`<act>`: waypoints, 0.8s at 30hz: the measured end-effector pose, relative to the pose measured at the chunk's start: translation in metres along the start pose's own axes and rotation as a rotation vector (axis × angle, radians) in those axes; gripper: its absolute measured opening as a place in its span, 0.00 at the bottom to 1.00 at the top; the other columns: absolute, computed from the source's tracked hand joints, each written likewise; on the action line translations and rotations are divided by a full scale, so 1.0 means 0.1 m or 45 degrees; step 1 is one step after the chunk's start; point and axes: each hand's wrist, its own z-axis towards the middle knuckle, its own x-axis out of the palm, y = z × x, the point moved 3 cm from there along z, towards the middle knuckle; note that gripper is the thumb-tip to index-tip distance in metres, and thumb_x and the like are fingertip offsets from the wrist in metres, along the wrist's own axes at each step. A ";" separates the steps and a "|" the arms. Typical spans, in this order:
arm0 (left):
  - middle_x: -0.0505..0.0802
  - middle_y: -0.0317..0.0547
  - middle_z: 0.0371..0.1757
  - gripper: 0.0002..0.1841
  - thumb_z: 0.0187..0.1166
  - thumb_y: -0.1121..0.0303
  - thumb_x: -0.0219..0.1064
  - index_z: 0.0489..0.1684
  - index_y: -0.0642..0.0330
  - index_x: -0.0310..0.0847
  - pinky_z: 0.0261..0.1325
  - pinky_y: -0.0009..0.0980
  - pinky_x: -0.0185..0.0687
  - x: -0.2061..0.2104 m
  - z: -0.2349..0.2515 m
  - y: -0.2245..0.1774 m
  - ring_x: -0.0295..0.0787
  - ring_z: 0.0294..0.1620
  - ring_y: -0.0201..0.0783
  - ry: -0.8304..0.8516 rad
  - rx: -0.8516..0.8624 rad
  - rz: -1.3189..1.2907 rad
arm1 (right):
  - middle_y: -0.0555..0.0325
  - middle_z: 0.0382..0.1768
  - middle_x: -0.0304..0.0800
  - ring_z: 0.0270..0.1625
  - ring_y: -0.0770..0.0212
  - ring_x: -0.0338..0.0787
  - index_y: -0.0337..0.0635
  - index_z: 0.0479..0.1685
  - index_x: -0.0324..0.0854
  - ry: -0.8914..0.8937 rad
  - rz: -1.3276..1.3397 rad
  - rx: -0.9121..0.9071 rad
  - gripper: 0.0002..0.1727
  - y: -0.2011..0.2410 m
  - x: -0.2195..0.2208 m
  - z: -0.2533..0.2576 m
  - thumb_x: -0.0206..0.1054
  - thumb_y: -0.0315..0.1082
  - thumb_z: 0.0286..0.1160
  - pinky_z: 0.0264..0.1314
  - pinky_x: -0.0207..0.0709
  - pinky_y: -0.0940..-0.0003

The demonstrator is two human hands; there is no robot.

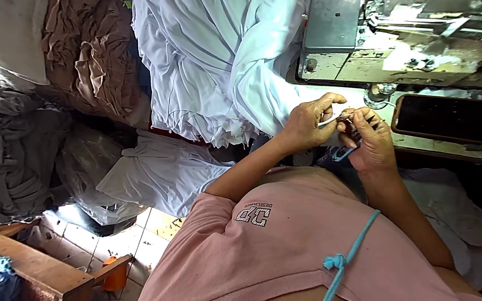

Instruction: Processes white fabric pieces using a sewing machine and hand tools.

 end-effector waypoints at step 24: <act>0.89 0.48 0.42 0.06 0.82 0.81 0.57 0.45 0.75 0.78 0.43 0.25 0.83 -0.17 0.08 0.00 0.86 0.40 0.29 0.066 -0.194 -0.488 | 0.69 0.40 0.87 0.22 0.80 0.76 0.54 0.33 0.83 0.292 -0.042 -0.037 0.07 0.01 -0.28 0.11 0.63 0.36 0.79 0.19 0.65 0.88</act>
